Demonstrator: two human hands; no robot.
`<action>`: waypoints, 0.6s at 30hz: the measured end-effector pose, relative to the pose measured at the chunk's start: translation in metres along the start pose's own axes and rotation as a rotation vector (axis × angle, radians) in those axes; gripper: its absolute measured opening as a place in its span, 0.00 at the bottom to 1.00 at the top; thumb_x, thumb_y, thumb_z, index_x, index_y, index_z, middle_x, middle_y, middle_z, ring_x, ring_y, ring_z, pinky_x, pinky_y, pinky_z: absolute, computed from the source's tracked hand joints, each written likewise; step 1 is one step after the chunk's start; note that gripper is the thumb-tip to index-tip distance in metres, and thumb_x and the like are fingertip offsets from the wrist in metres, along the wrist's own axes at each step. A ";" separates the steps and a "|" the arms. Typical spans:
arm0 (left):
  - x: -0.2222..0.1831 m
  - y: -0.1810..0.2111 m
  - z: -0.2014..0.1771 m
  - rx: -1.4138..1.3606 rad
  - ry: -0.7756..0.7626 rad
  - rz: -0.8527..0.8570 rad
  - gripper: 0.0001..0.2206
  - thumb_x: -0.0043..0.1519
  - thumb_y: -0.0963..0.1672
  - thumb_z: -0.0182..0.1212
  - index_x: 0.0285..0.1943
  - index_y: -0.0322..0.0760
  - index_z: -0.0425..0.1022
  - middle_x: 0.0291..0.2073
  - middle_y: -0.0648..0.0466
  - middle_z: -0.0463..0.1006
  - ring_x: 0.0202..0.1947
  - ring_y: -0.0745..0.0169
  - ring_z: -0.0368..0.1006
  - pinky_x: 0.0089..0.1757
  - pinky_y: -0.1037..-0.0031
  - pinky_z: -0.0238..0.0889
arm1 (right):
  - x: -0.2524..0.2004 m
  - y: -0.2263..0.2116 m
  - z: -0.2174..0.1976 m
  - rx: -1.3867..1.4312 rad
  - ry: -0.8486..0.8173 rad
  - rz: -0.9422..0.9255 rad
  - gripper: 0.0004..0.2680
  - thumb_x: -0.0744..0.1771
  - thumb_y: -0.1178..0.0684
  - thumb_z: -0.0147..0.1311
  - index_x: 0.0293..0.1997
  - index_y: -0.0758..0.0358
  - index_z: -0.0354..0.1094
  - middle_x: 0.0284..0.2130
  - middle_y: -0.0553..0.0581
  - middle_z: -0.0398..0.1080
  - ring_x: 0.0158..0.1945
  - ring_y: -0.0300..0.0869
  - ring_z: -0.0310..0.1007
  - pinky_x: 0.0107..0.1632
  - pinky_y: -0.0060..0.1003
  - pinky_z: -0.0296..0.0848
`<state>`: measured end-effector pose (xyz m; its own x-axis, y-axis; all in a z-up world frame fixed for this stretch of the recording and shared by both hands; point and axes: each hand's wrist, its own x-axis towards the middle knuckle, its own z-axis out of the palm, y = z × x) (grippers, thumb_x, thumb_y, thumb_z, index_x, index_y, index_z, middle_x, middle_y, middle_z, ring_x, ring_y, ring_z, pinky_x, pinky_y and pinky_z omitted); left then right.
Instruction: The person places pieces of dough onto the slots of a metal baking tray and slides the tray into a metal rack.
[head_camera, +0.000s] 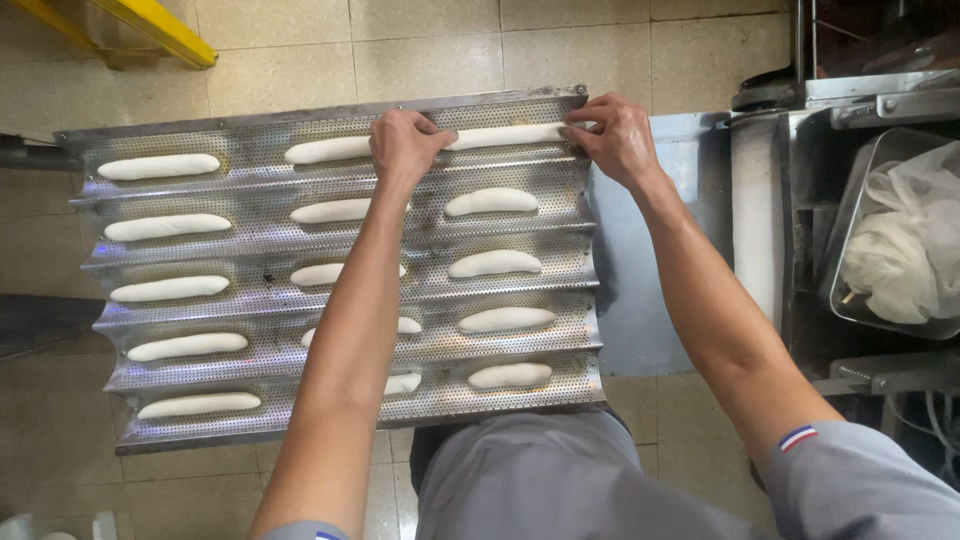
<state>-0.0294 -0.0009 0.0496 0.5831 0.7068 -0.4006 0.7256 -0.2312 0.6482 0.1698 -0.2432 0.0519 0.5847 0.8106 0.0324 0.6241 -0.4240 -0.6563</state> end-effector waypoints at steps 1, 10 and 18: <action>-0.001 0.000 0.004 -0.001 0.001 0.001 0.13 0.55 0.46 0.76 0.41 0.34 0.83 0.32 0.44 0.86 0.33 0.56 0.83 0.40 0.71 0.74 | 0.000 0.001 0.001 0.048 0.017 -0.010 0.08 0.65 0.54 0.66 0.47 0.61 0.79 0.45 0.63 0.77 0.37 0.46 0.81 0.38 0.36 0.82; -0.017 -0.026 0.016 0.020 0.323 0.505 0.11 0.54 0.45 0.73 0.40 0.35 0.85 0.36 0.44 0.83 0.33 0.52 0.81 0.36 0.63 0.74 | -0.015 -0.042 0.006 -0.018 0.057 -0.025 0.08 0.66 0.56 0.65 0.48 0.64 0.78 0.45 0.63 0.77 0.39 0.47 0.80 0.42 0.42 0.78; -0.079 -0.049 0.028 -0.250 0.260 0.506 0.11 0.63 0.44 0.62 0.45 0.31 0.83 0.37 0.42 0.85 0.36 0.48 0.82 0.41 0.64 0.74 | -0.040 -0.113 0.085 -0.076 -0.193 -0.470 0.12 0.61 0.57 0.64 0.49 0.59 0.77 0.47 0.59 0.76 0.48 0.55 0.75 0.52 0.49 0.75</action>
<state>-0.1006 -0.0640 0.0308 0.7015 0.6974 0.1466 0.2563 -0.4388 0.8612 0.0317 -0.1929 0.0609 0.1305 0.9774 0.1665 0.8366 -0.0184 -0.5475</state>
